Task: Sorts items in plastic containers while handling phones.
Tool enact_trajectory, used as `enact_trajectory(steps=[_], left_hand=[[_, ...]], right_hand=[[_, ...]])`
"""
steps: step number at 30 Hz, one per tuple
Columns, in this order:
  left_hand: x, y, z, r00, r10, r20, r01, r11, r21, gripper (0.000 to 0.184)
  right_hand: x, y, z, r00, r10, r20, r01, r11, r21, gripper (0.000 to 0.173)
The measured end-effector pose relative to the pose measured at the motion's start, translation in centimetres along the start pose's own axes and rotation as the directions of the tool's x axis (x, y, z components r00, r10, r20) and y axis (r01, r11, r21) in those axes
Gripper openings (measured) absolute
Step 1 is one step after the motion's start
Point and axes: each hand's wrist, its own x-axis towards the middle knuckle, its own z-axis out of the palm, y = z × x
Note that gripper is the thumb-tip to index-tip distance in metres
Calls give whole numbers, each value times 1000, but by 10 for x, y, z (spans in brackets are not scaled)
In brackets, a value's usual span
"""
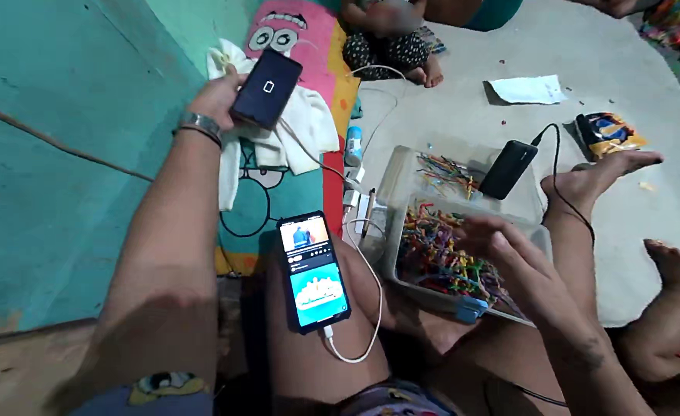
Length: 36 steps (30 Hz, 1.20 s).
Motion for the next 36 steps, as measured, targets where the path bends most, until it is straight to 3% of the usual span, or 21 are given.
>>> enact_trajectory(steps=[2,4,8,12,16,20,21,23,24,25,26,27,29,32,36], left_hand=[[14,-8,-5,992,38,-118,-5,962,273,65],[14,-10,-3,989,93,-119,-24,876,482,70],[-3,-7,3,961,265,-81,-134,700,701,66],[-31,-18,1,935,299,-193,-152,827,541,59],[-85,-29,4,941,323,-99,-230,827,514,56],[-153,-46,18,943,331,27,-295,798,525,51],[-175,-40,26,956,291,26,-254,784,566,47],[-225,4,68,992,19,-122,60,794,605,41],[-233,-1,65,995,76,-69,-17,781,624,40],[-226,-22,44,967,252,34,-216,747,629,40],[-219,-36,29,929,364,71,-331,728,601,40],[-220,-34,24,927,371,54,-329,738,589,40],[-233,-11,31,971,238,-33,-175,795,580,36],[-227,-28,12,912,408,53,-366,747,555,39],[-234,-34,13,898,434,65,-401,751,524,37]], right_hand=[[-24,14,-8,998,-7,-57,1,996,-91,60],[-45,26,-14,991,-65,-120,34,970,-241,58],[-76,41,-13,967,-206,-153,88,827,-555,50],[-95,64,4,971,-235,-51,148,753,-642,46],[-97,81,19,951,-301,-76,152,666,-730,41],[-97,82,25,970,-239,-42,100,554,-826,49],[-96,84,26,968,-249,-32,108,527,-843,44],[-95,90,26,950,-310,-27,145,518,-843,28],[-95,94,23,941,-338,-19,170,521,-836,25],[-95,98,22,933,-359,-10,193,524,-830,24],[-94,101,22,925,-380,-8,207,522,-827,23],[-93,102,23,917,-399,-9,218,519,-827,23],[-93,104,23,901,-434,-13,234,511,-827,24],[-95,107,24,872,-488,-28,260,511,-820,23],[-94,113,30,822,-565,-64,271,489,-829,23]])
